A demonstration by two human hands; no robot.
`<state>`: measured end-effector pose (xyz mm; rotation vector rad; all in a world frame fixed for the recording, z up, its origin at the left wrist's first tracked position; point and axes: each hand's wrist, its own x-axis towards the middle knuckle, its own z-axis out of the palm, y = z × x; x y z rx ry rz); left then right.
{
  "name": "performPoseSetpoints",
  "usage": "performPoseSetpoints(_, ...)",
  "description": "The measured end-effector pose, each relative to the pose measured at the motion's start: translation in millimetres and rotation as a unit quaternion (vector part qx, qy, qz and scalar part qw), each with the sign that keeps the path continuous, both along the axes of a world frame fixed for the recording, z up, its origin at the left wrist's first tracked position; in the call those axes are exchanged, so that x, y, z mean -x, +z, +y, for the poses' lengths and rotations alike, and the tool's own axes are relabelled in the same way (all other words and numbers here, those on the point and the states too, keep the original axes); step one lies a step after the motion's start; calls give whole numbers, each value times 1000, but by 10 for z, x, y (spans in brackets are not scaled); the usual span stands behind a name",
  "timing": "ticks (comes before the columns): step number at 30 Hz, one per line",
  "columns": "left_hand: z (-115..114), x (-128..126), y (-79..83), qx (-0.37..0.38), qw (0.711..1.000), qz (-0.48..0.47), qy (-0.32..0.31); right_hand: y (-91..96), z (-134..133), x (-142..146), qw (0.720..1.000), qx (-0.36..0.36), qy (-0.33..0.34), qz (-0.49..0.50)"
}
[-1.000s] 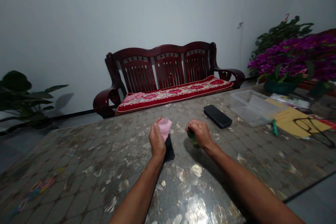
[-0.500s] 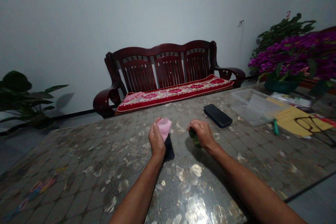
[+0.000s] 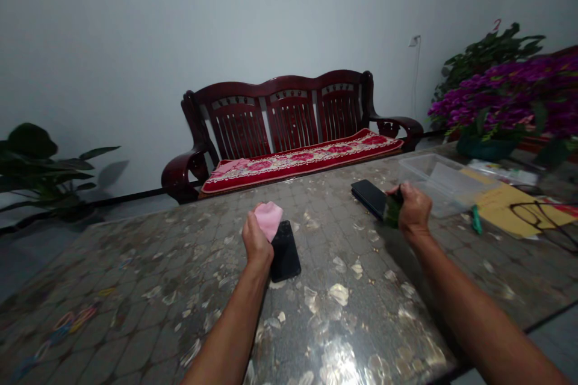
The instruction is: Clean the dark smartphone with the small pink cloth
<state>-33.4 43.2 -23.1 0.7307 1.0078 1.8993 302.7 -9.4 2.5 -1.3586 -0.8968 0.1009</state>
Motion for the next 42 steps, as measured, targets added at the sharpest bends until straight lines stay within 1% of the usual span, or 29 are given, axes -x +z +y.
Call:
performPoseSetpoints(3,57,60,-9,32,999,-25,-6,-91,-60,-381,995,45,-80,-39)
performPoseSetpoints(5,57,71,-12,36,999,-18,-13,-140,-117,-526,989,71,-120,-53)
performPoseSetpoints(7,39,63,-4,35,999,-12,-23,-181,-164,-597,985,81,-146,-48)
performPoseSetpoints(9,18,47,17,38,998,-22,-41,-225,-194,-622,985,88,-143,-44)
performPoseSetpoints(12,-3,36,70,59,994,-62,-74,-299,-211,-634,985,96,-138,-39)
performPoseSetpoints(17,-37,56,159,90,979,-116,-144,-413,-225,-678,987,84,-129,-38)
performPoseSetpoints(22,-78,46,193,83,975,-118,-167,-461,-257,-698,988,88,-120,-43)
performPoseSetpoints(27,-95,53,195,62,978,-110,-166,-426,-321,-745,985,115,-118,-44)
performPoseSetpoints(30,-110,78,212,61,979,-96,-168,-302,-414,-731,975,116,-161,-102)
performPoseSetpoints(32,-131,86,231,63,979,-82,-179,-158,-488,-593,961,57,-203,-180)
performPoseSetpoints(33,-145,84,241,62,978,-71,-184,-75,-519,-467,956,27,-214,-199)
performPoseSetpoints(34,-163,77,252,61,979,-56,-187,10,-541,-303,958,10,-203,-202)
performPoseSetpoints(35,-183,67,264,59,980,-35,-189,89,-550,-105,968,-2,-160,-192)
performPoseSetpoints(36,-205,53,276,55,980,-11,-193,157,-544,115,981,-12,-93,-171)
performPoseSetpoints(37,-227,39,289,51,979,15,-198,211,-522,348,988,3,8,-157)
performPoseSetpoints(38,-249,24,303,47,977,38,-205,249,-483,579,985,33,105,-129)
performPoseSetpoints(39,-268,11,316,43,974,56,-214,273,-430,797,973,72,199,-88)
performPoseSetpoints(40,-284,2,329,38,972,69,-222,286,-365,993,956,101,271,-40)
performPoseSetpoints(41,-294,-4,341,34,970,78,-229,293,-293,1161,934,127,335,-2)
performPoseSetpoints(42,-298,-6,350,29,968,83,-234,297,-218,1300,914,147,376,29)
